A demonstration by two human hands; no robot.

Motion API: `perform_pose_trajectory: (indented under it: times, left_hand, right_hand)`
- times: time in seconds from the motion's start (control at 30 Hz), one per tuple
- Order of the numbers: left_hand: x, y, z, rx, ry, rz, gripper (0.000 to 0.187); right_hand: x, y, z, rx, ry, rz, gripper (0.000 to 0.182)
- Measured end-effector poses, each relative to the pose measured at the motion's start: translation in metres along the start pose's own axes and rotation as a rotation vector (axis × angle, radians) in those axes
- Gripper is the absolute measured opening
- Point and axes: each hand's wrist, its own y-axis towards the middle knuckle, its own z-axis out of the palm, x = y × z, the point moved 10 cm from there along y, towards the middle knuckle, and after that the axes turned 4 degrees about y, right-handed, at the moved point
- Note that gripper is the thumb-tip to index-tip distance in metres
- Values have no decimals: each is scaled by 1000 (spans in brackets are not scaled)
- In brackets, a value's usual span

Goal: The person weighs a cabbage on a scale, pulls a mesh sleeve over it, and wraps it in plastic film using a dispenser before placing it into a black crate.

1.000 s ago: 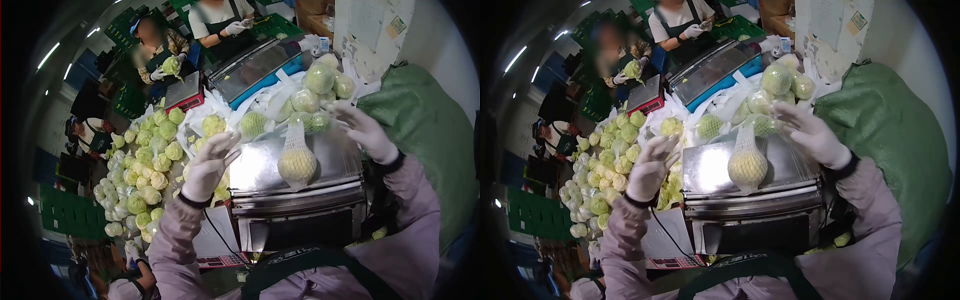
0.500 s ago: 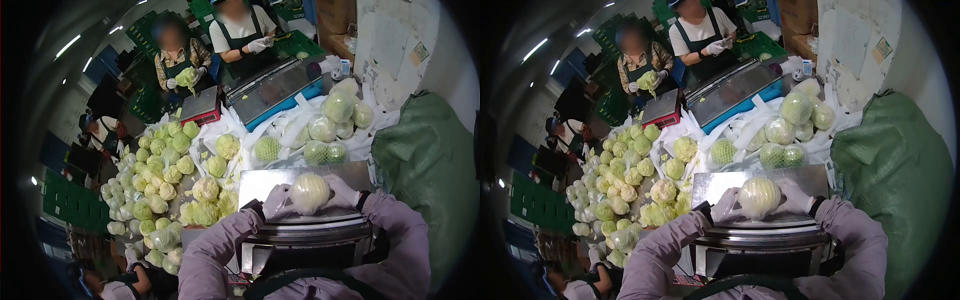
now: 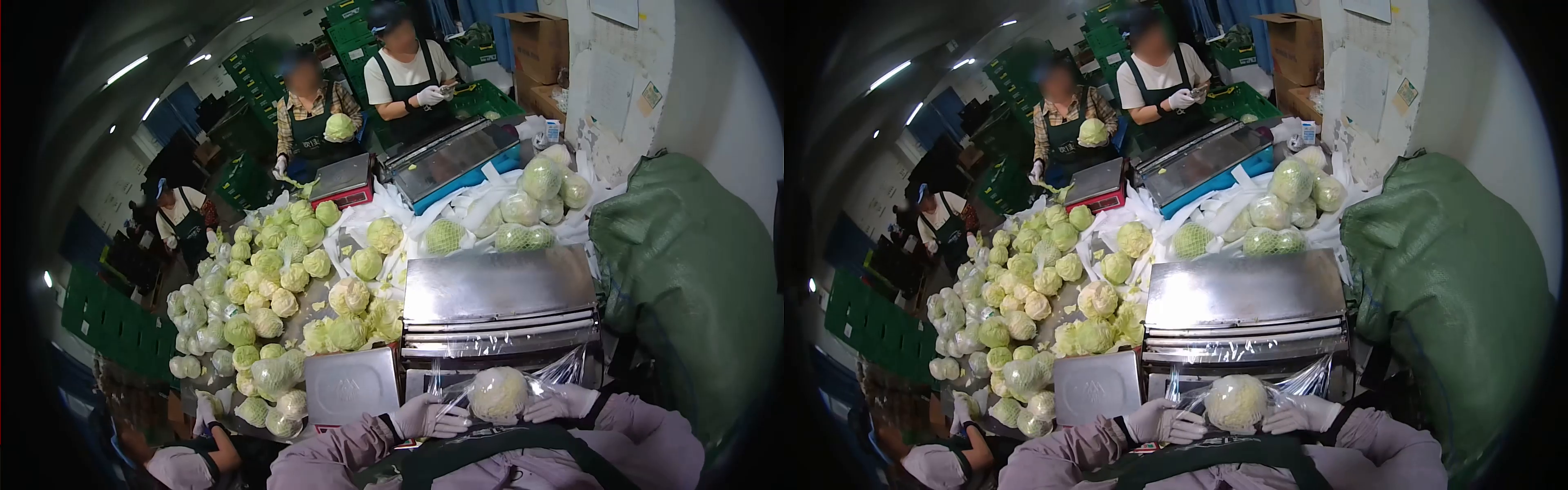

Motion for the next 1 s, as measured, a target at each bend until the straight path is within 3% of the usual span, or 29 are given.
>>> perform_pose_trajectory:
  times: [0.07, 0.13, 0.17, 0.2, 0.23, 0.27, 0.3, 0.33, 0.37, 0.4, 0.5, 0.53, 0.57, 0.6, 0.63, 0.67, 0.7, 0.73, 0.8, 0.83, 0.93, 0.97, 1.0]
  left_hand:
    - [13, -13, 2, -55, -13, 52, 70]
    - [11, -28, -31, -413, 184, 249, 60]
    - [4, -34, -36, -539, 476, 366, 47]
    - [-3, -38, -34, -610, 748, 477, 35]
    - [-6, -47, -44, -780, 779, 566, 33]
    - [-11, -48, -52, -745, 600, 708, 32]
    - [-15, -62, -43, -817, 502, 786, 34]
    - [-15, -73, -62, -933, 414, 806, 37]
    - [-10, -74, -78, -913, 225, 801, 39]
    - [-3, -78, -90, -932, 96, 758, 39]
    - [37, -75, -144, -785, 26, 484, 27]
    - [47, -76, -169, -795, 89, 428, 27]
    - [51, -79, -198, -851, 325, 389, 27]
    - [48, -82, -225, -917, 841, 388, 26]
    - [46, -81, -225, -984, 1632, 449, 26]
    - [55, -75, -218, -1009, 2032, 578, 26]
    - [61, -66, -213, -1002, 1176, 271, 26]
    - [77, -48, -218, -950, 967, 129, 32]
    - [31, -46, -176, -1186, 1458, 672, 44]
    - [21, -47, -148, -1112, 1151, 629, 47]
    - [7, -29, -39, -808, 510, 489, 49]
    - [7, -25, -15, -809, 563, 476, 44]
    - [-1, -26, 15, -689, 807, 668, 32]
  right_hand:
    - [11, -31, 20, -20, 293, -142, 61]
    - [0, -38, 26, -120, 44, -221, 53]
    - [12, -53, 34, -278, -665, -391, 37]
    - [20, -65, 49, -408, -948, -613, 23]
    - [18, -71, 48, -560, -810, -622, 22]
    - [24, -73, 49, -532, -659, -843, 21]
    - [22, -75, 34, -555, -236, -781, 20]
    - [36, -91, 30, -639, -294, -866, 22]
    - [32, -93, 9, -686, -205, -850, 26]
    - [26, -85, -9, -568, -116, -874, 24]
    - [-43, -47, -58, -571, 312, -504, 9]
    - [-65, -32, -79, -619, 296, -372, 10]
    - [-71, -28, -86, -657, 187, -331, 10]
    - [-76, -25, -92, -693, 78, -288, 10]
    - [-86, -11, -110, -698, 85, -288, 10]
    - [-57, -7, -116, -739, -621, -613, 10]
    - [-61, -9, -82, -710, -1346, -885, 10]
    - [-64, 3, -64, -875, -1879, -593, 12]
    - [-48, -5, -51, -1020, -1587, -694, 20]
    - [-53, -6, -85, -1064, -1038, -693, 24]
    - [-78, 3, -106, -909, -389, -750, 27]
    - [-76, 4, -100, -909, -395, -751, 27]
    - [-71, 2, -87, -916, -437, -765, 27]
